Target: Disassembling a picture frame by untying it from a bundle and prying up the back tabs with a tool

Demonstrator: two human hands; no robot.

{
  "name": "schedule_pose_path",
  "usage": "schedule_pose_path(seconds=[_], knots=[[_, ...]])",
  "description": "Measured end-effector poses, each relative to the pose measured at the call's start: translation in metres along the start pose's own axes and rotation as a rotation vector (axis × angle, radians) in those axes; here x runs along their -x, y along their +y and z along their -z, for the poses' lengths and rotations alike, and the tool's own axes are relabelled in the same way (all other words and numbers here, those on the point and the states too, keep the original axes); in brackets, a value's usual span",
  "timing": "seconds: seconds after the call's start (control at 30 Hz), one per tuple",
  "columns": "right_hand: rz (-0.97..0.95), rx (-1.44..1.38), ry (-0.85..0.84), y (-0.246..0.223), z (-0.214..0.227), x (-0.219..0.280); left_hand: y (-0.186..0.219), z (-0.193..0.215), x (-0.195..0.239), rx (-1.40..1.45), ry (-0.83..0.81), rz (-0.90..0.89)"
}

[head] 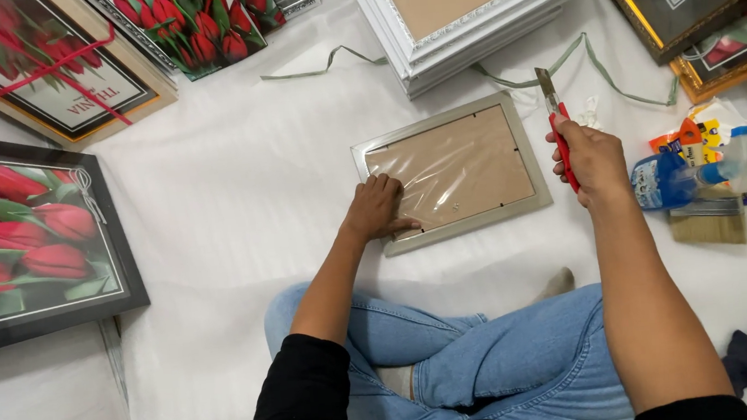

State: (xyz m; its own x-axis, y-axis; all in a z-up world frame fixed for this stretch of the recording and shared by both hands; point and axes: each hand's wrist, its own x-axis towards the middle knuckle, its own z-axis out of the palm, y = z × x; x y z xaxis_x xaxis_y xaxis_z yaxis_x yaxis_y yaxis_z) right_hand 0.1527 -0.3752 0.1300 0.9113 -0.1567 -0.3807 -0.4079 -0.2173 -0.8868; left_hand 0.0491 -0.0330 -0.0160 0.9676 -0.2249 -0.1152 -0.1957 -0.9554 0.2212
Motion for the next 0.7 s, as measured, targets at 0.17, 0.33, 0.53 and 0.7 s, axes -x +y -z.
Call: schedule_pose_path(seconds=[0.17, 0.33, 0.53, 0.7], knots=[[0.0, -0.012, 0.0, -0.004, -0.004, 0.002, -0.004, -0.014, 0.0, 0.0, 0.099, -0.053], [0.009, -0.041, 0.027, -0.004, -0.004, -0.001, -0.012, 0.006, -0.022, -0.003, 0.325, -0.105], [-0.053, -0.047, 0.026, 0.012, -0.007, -0.017, -0.025, 0.066, -0.073, 0.555, 0.41, 0.259], [-0.173, -0.148, -0.044, 0.014, -0.011, -0.022, -0.054, 0.069, -0.118, 1.368, 0.382, 0.725]])
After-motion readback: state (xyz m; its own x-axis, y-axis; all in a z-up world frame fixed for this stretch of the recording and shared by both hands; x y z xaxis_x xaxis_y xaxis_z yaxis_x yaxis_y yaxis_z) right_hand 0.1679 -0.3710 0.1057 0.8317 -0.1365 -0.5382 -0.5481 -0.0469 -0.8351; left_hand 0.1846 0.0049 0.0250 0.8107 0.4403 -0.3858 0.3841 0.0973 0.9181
